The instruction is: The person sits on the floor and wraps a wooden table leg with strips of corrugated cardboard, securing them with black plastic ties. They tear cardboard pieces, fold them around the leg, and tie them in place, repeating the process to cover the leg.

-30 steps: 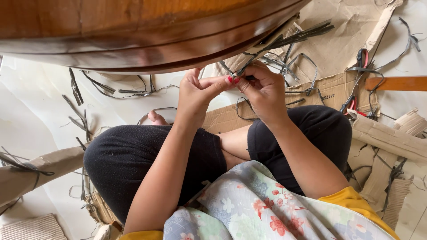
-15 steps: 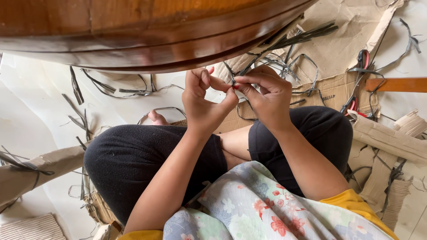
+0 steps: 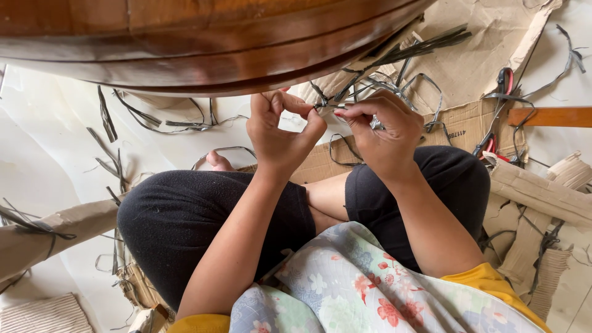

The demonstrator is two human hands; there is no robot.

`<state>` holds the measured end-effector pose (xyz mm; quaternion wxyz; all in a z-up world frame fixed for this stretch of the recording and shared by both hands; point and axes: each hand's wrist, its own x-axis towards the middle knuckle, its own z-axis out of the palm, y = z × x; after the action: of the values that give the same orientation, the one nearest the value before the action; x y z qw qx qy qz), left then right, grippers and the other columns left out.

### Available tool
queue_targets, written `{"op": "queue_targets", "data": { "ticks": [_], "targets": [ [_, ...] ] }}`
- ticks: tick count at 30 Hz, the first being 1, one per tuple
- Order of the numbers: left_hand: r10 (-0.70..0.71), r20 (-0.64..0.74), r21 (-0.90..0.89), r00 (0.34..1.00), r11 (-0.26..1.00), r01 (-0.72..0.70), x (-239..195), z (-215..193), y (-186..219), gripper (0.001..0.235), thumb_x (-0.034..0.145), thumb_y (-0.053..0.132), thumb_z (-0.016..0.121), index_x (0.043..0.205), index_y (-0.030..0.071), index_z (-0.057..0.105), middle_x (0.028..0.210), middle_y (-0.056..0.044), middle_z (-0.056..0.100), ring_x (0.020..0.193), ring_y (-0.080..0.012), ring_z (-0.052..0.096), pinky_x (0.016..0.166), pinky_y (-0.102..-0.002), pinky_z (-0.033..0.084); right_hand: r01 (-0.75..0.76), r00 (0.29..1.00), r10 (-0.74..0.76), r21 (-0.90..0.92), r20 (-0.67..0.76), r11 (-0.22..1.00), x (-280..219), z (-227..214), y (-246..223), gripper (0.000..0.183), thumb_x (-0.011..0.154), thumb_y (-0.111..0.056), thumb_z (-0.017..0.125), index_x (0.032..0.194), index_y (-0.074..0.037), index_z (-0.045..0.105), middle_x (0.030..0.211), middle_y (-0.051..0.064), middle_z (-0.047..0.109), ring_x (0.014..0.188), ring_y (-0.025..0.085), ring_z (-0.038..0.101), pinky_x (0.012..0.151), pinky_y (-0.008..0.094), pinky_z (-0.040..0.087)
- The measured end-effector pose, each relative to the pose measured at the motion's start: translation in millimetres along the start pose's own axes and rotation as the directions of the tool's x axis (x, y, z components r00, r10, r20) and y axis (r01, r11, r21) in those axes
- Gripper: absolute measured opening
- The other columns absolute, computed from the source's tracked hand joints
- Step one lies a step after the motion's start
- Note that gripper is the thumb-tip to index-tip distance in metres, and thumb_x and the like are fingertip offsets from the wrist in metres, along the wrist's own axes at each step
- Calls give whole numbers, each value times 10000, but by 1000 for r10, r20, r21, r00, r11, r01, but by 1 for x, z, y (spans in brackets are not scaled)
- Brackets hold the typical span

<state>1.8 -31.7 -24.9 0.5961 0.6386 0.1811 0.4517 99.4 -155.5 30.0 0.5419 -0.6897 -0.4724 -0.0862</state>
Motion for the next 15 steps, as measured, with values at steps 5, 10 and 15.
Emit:
{"op": "queue_targets", "data": {
  "ticks": [5,10,15],
  "targets": [
    [-12,-19,24,1000,1000,12,3,1,-1,453,723,-106,711,827,142,347,692,-64,683,704,-202,727,961,-373,522,25,1000,-25,-28,9,999,5,-7,6,210,869,190,823,835,20,704,697,137,658,540,191,549,598,304,502],
    [-62,-15,3,998,998,62,9,-2,0,434,709,-94,712,810,128,353,683,-74,687,682,-169,699,952,-372,521,-32,999,32,-4,-25,999,5,-10,19,241,900,218,790,839,31,650,680,134,641,510,178,545,587,303,501],
    [-438,252,256,863,890,377,9,-26,8,350,849,164,780,999,137,465,724,-41,710,695,-136,702,778,-341,586,-652,688,683,-206,245,730,-19,-47,44,376,857,-72,842,1138,0,603,991,146,722,800,179,631,696,275,493]
  ]
}}
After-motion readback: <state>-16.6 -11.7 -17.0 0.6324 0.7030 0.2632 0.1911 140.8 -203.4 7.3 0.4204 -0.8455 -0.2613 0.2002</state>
